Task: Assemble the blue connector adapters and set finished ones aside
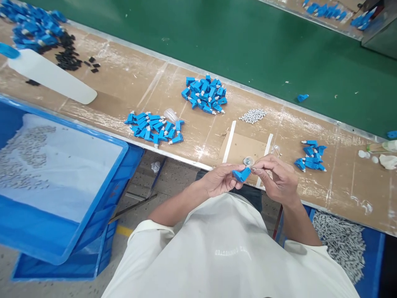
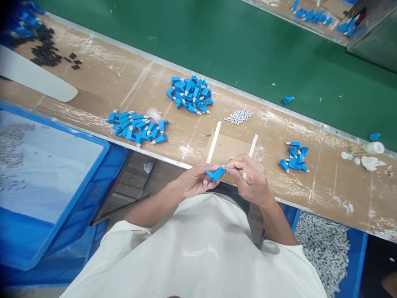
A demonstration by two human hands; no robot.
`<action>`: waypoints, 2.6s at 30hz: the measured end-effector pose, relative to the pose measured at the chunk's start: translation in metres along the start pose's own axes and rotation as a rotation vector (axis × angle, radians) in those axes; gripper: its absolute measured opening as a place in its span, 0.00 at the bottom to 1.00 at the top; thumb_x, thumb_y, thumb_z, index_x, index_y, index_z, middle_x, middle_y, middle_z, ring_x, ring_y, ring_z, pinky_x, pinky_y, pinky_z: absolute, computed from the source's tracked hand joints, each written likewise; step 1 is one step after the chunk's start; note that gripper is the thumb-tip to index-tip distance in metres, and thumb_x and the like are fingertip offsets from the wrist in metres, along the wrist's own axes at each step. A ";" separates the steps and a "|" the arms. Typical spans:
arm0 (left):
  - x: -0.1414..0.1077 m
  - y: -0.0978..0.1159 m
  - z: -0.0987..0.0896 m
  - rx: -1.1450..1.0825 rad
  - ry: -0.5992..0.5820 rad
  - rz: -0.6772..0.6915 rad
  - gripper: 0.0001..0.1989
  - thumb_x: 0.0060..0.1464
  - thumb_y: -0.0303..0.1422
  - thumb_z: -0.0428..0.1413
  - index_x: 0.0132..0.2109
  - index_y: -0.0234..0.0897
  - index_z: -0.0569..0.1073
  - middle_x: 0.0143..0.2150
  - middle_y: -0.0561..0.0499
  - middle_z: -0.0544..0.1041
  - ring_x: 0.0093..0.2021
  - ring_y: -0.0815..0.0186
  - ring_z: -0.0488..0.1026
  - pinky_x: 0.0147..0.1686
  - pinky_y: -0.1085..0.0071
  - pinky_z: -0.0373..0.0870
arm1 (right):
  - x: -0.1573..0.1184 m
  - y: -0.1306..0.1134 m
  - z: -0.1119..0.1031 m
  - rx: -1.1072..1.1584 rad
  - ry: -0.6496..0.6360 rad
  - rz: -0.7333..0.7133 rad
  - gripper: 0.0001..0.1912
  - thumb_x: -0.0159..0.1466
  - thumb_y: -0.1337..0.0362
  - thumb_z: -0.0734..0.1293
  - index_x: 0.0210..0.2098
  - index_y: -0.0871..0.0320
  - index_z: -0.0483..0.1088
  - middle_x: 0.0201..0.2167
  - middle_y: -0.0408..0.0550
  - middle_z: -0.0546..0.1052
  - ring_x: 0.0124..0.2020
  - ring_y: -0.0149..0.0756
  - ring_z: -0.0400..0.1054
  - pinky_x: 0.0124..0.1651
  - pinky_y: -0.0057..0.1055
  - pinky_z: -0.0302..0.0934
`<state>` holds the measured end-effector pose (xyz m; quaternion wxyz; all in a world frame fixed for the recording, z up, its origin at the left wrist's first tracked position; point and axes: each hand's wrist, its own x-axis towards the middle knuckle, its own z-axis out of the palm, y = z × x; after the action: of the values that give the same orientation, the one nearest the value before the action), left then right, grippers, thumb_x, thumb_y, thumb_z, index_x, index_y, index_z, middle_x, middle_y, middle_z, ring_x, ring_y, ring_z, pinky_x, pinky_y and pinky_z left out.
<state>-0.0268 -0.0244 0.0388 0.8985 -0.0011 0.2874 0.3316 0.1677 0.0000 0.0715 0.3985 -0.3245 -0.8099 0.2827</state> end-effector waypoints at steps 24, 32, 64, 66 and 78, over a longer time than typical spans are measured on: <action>0.001 0.005 -0.002 0.091 0.069 -0.101 0.10 0.63 0.26 0.58 0.32 0.28 0.75 0.23 0.50 0.76 0.20 0.74 0.74 0.19 0.86 0.69 | 0.014 0.012 -0.009 0.108 -0.233 -0.037 0.07 0.69 0.68 0.69 0.38 0.54 0.80 0.30 0.48 0.78 0.30 0.34 0.72 0.32 0.31 0.66; 0.002 0.006 -0.005 0.098 0.065 -0.096 0.11 0.64 0.26 0.59 0.32 0.26 0.76 0.23 0.48 0.77 0.19 0.73 0.75 0.21 0.85 0.72 | 0.018 0.020 -0.013 0.112 -0.310 -0.089 0.08 0.68 0.68 0.69 0.41 0.50 0.80 0.32 0.47 0.80 0.31 0.36 0.75 0.33 0.32 0.68; 0.006 0.006 -0.019 0.165 -0.002 -0.104 0.11 0.57 0.31 0.66 0.31 0.26 0.77 0.24 0.48 0.78 0.21 0.73 0.75 0.22 0.83 0.72 | 0.009 0.019 -0.007 0.043 -0.313 -0.128 0.11 0.69 0.68 0.67 0.46 0.50 0.80 0.34 0.50 0.81 0.32 0.38 0.74 0.33 0.35 0.69; 0.002 0.007 -0.016 0.220 -0.046 -0.062 0.16 0.51 0.36 0.71 0.29 0.27 0.77 0.24 0.48 0.78 0.20 0.73 0.74 0.22 0.81 0.73 | 0.014 0.017 -0.009 0.160 -0.294 -0.092 0.10 0.68 0.69 0.70 0.44 0.49 0.82 0.34 0.50 0.82 0.32 0.38 0.76 0.33 0.35 0.70; -0.014 0.012 0.007 0.511 -0.002 0.320 0.26 0.39 0.53 0.72 0.31 0.32 0.79 0.24 0.51 0.77 0.26 0.70 0.74 0.29 0.74 0.73 | -0.014 0.029 0.023 0.872 -0.094 0.595 0.26 0.56 0.47 0.79 0.47 0.57 0.82 0.31 0.44 0.73 0.18 0.25 0.66 0.15 0.23 0.65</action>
<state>-0.0385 -0.0218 0.0543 0.8063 0.2705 0.3574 0.3860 0.1639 0.0034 0.0324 0.3621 -0.3314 -0.5072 0.7083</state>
